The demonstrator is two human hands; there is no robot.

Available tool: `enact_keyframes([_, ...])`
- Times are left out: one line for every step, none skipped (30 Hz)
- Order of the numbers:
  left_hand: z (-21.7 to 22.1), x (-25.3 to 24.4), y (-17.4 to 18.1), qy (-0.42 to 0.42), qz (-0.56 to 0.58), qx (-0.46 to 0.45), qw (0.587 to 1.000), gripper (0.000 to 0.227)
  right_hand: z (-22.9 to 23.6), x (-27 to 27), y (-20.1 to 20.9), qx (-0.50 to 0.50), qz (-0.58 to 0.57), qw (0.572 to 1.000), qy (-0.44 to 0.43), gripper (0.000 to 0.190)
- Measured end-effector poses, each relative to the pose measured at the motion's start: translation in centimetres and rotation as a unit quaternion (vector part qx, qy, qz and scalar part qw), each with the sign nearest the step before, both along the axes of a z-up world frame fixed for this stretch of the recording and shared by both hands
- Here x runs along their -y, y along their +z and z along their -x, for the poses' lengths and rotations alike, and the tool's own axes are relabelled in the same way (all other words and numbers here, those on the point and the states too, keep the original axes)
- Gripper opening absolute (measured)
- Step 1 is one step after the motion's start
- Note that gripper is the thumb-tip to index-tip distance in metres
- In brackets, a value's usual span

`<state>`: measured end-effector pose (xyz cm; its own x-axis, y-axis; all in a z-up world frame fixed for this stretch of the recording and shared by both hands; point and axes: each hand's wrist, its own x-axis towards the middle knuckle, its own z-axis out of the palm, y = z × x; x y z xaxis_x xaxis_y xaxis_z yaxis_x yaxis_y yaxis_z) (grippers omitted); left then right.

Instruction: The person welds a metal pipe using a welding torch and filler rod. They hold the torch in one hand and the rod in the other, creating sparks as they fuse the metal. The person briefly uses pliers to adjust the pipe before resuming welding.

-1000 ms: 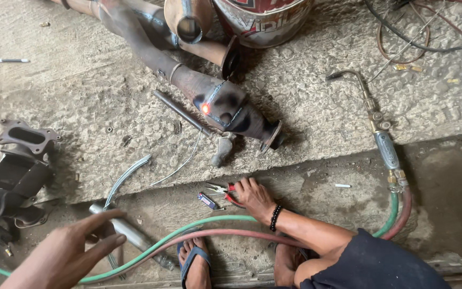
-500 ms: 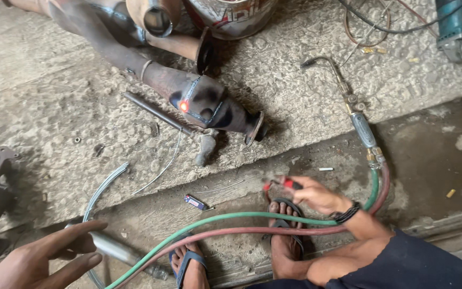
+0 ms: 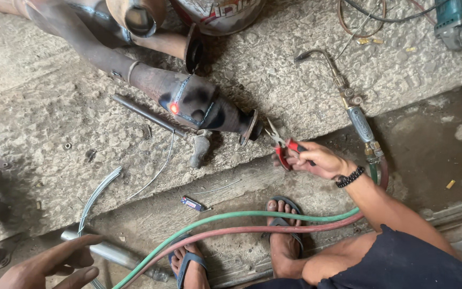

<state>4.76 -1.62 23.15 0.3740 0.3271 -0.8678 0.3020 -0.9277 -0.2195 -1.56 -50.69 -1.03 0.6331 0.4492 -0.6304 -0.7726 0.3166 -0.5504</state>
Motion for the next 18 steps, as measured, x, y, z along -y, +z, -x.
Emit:
enact_keyframes([0.3, -0.3, -0.4, -0.001, -0.001, -0.003, 1.000, 0.054, -0.1, 0.0, -0.3, -0.003, -0.001, 1.000, -0.001, 0.058])
enact_keyframes([0.4, -0.5, -0.7, 0.006, 0.011, 0.010, 1.000, 0.054, -0.4, -0.1, -0.6, 0.007, -0.003, 1.000, 0.003, 0.056])
enact_keyframes([0.6, -0.9, -1.0, 0.012, 0.023, 0.024, 0.999, 0.054, -0.7, -0.3, -0.9, 0.016, -0.005, 1.000, 0.007, 0.055])
enact_keyframes([0.7, -1.2, -1.2, 0.013, 0.021, 0.025, 0.999, 0.054, -0.9, -0.2, -1.1, 0.017, -0.007, 1.000, 0.008, 0.055])
enact_keyframes([0.8, -1.6, -1.4, -0.023, 0.030, 0.017, 0.999, 0.057, -1.1, -0.2, -1.4, 0.033, -0.025, 0.999, 0.015, 0.042])
enact_keyframes([0.8, -1.9, -1.6, -0.057, 0.039, 0.010, 0.998, 0.060, -1.4, -0.2, -1.6, 0.049, -0.043, 0.998, 0.022, 0.030])
enact_keyframes([0.8, -1.8, -1.7, -0.056, 0.037, 0.011, 0.998, 0.060, -1.4, 0.1, -2.2, 0.049, -0.046, 0.997, 0.023, 0.030])
enact_keyframes([0.8, -1.6, -1.7, -0.060, 0.036, 0.005, 0.998, 0.059, -1.6, 0.3, -2.8, 0.046, -0.100, 0.994, 0.021, 0.027])
enact_keyframes([0.9, -1.5, -1.7, -0.064, 0.035, -0.001, 0.997, 0.059, -1.7, 0.4, -3.4, 0.041, -0.154, 0.987, 0.018, 0.025])
enact_keyframes([0.7, -0.8, -1.3, -0.057, 0.032, 0.002, 0.998, 0.059, -2.1, 0.7, -4.1, 0.043, -0.157, 0.986, 0.025, 0.025])
enact_keyframes([0.5, -0.1, -0.8, -0.055, 0.032, -0.018, 0.998, 0.056, -2.4, 0.9, -4.7, 0.012, -0.172, 0.984, 0.045, 0.019])
enact_keyframes([0.4, 0.6, -0.4, -0.052, 0.032, -0.038, 0.997, 0.054, -2.8, 1.1, -5.3, -0.019, -0.187, 0.980, 0.066, 0.016])
enact_keyframes([0.9, -0.1, -0.7, -0.044, 0.030, -0.036, 0.998, 0.054, -3.1, 0.8, -5.4, -0.019, -0.189, 0.979, 0.073, 0.016])
enact_keyframes([1.4, -0.6, -1.1, -0.054, 0.056, -0.026, 0.997, 0.053, -3.5, 0.6, -5.3, -0.027, -0.183, 0.977, 0.109, 0.020])
enact_keyframes([2.0, -1.2, -1.6, -0.062, 0.081, -0.014, 0.995, 0.053, -3.8, 0.4, -5.3, -0.036, -0.177, 0.973, 0.144, 0.026])
enact_keyframes([2.3, -1.2, -1.5, -0.056, 0.079, -0.010, 0.995, 0.053, -3.6, 0.1, -4.7, -0.033, -0.178, 0.972, 0.151, 0.026])
enact_keyframes([2.7, -1.2, -1.4, -0.058, 0.087, -0.008, 0.995, 0.051, -3.4, -0.1, -4.2, -0.008, -0.159, 0.975, 0.157, 0.016])
enact_keyframes([3.1, -1.2, -1.3, -0.060, 0.093, -0.007, 0.994, 0.050, -3.2, -0.4, -3.7, 0.018, -0.142, 0.976, 0.163, 0.014])
